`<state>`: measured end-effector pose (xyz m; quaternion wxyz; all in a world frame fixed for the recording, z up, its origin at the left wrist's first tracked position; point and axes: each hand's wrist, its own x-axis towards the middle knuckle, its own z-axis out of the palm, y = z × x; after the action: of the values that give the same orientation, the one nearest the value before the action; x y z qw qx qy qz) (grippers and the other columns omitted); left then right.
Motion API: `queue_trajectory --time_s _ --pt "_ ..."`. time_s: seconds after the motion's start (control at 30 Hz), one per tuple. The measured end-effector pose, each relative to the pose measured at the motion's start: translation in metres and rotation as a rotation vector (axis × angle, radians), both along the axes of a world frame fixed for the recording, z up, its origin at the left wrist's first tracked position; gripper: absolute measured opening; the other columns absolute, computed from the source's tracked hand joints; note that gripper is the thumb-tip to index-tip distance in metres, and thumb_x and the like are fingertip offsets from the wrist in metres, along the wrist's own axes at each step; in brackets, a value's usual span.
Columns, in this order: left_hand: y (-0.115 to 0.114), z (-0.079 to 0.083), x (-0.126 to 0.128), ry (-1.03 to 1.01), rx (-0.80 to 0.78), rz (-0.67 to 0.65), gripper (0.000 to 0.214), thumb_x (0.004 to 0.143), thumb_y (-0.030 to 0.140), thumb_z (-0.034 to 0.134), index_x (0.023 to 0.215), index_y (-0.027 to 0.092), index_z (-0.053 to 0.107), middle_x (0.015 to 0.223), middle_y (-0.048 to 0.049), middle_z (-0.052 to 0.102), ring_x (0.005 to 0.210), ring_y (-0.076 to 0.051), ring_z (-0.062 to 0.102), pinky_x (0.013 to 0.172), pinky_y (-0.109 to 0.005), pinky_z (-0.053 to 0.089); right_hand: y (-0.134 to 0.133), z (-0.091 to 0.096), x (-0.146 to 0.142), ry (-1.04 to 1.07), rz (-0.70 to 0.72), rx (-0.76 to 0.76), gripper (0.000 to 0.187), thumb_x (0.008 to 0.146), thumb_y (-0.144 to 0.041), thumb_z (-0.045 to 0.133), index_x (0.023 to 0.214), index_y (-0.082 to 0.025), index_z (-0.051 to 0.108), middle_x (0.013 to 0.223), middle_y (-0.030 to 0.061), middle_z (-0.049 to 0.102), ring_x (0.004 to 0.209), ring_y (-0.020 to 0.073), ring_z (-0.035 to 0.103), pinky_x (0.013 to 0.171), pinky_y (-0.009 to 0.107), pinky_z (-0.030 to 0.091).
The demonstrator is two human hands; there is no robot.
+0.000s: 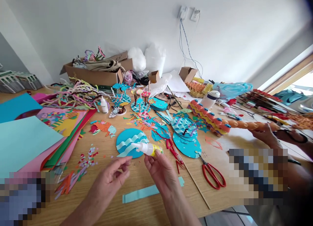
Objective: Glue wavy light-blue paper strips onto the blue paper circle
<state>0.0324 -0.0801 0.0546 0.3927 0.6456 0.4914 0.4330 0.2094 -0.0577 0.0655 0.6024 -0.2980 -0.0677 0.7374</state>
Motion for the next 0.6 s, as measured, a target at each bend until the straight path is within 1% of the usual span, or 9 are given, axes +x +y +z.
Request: queue_trajectory --time_s 0.07,0.13,0.2,0.33,0.4,0.47,0.5,0.53,0.6 --pt "0.001 0.001 0.016 -0.161 -0.076 0.053 0.041 0.072 0.035 0.061 0.111 0.024 0.059 0.103 -0.0072 0.065 0.083 -0.021 0.062 0.061 -0.027 0.052 -0.001 0.004 -0.013 0.063 0.031 -0.005 0.022 0.059 -0.017 0.079 0.077 -0.017 0.066 0.081 0.0016 0.071 0.071 0.0115 0.064 0.071 0.022 0.051" --pt "0.006 0.002 0.028 -0.269 -0.099 0.095 0.048 0.07 0.04 0.063 0.114 0.022 0.056 0.112 -0.009 0.062 0.091 -0.024 0.061 0.066 -0.029 0.052 -0.003 0.008 -0.025 0.107 0.084 0.021 0.021 0.062 -0.019 0.077 0.08 -0.018 0.066 0.082 0.0016 0.071 0.068 0.0108 0.064 0.069 0.021 0.051" --pt "0.012 0.005 0.035 -0.309 -0.116 0.102 0.048 0.071 0.043 0.062 0.113 0.02 0.056 0.108 -0.009 0.063 0.09 -0.024 0.061 0.073 -0.03 0.05 -0.006 0.011 -0.036 0.151 0.14 0.065 0.022 0.065 -0.022 0.075 0.085 -0.019 0.067 0.086 0.0014 0.07 0.071 0.0112 0.064 0.07 0.021 0.051" --pt "0.02 0.014 0.033 -0.29 -0.15 0.14 0.037 0.072 0.042 0.062 0.102 0.019 0.06 0.088 -0.0058 0.067 0.081 -0.022 0.062 0.075 -0.03 0.049 -0.009 0.012 -0.048 0.179 0.207 0.121 0.025 0.066 -0.027 0.075 0.088 -0.02 0.066 0.092 0.0017 0.069 0.089 0.0144 0.062 0.086 0.026 0.045" --pt "0.026 0.022 0.026 -0.281 -0.151 0.16 0.036 0.069 0.041 0.064 0.098 0.019 0.061 0.085 -0.0047 0.067 0.079 -0.021 0.063 0.074 -0.03 0.049 -0.008 0.012 -0.048 0.12 0.229 0.129 0.025 0.067 -0.028 0.075 0.089 -0.02 0.066 0.094 0.002 0.068 0.089 0.0139 0.061 0.083 0.025 0.045" --pt "0.037 0.033 0.017 -0.247 -0.138 0.178 0.04 0.067 0.041 0.065 0.099 0.018 0.061 0.085 -0.0043 0.068 0.078 -0.022 0.063 0.073 -0.031 0.049 -0.006 0.011 -0.044 0.0 0.22 0.123 0.027 0.068 -0.029 0.075 0.092 -0.021 0.065 0.097 0.002 0.067 0.086 0.0126 0.061 0.074 0.022 0.046" --pt "0.046 0.04 0.011 -0.217 -0.128 0.19 0.043 0.067 0.042 0.064 0.102 0.018 0.06 0.087 -0.0042 0.068 0.079 -0.022 0.063 0.072 -0.031 0.049 -0.005 0.011 -0.039 -0.084 0.21 0.122 0.028 0.068 -0.03 0.074 0.093 -0.022 0.065 0.098 0.0021 0.066 0.086 0.0123 0.06 0.07 0.021 0.045" --pt "0.057 0.047 0.005 -0.17 -0.087 0.219 0.046 0.067 0.043 0.063 0.105 0.018 0.059 0.087 -0.0039 0.068 0.081 -0.022 0.063 0.072 -0.031 0.049 -0.005 0.012 -0.034 -0.181 0.198 0.13 0.029 0.068 -0.031 0.074 0.094 -0.022 0.064 0.1 0.0026 0.065 0.085 0.0124 0.059 0.067 0.02 0.045" --pt "0.086 0.059 -0.005 -0.034 -0.025 0.245 0.044 0.066 0.042 0.063 0.102 0.017 0.06 0.091 -0.0045 0.069 0.082 -0.023 0.063 0.071 -0.031 0.049 -0.005 0.013 -0.02 -0.394 0.188 0.181 0.029 0.068 -0.034 0.074 0.092 -0.021 0.065 0.099 0.0038 0.064 0.084 0.013 0.058 0.065 0.019 0.043"
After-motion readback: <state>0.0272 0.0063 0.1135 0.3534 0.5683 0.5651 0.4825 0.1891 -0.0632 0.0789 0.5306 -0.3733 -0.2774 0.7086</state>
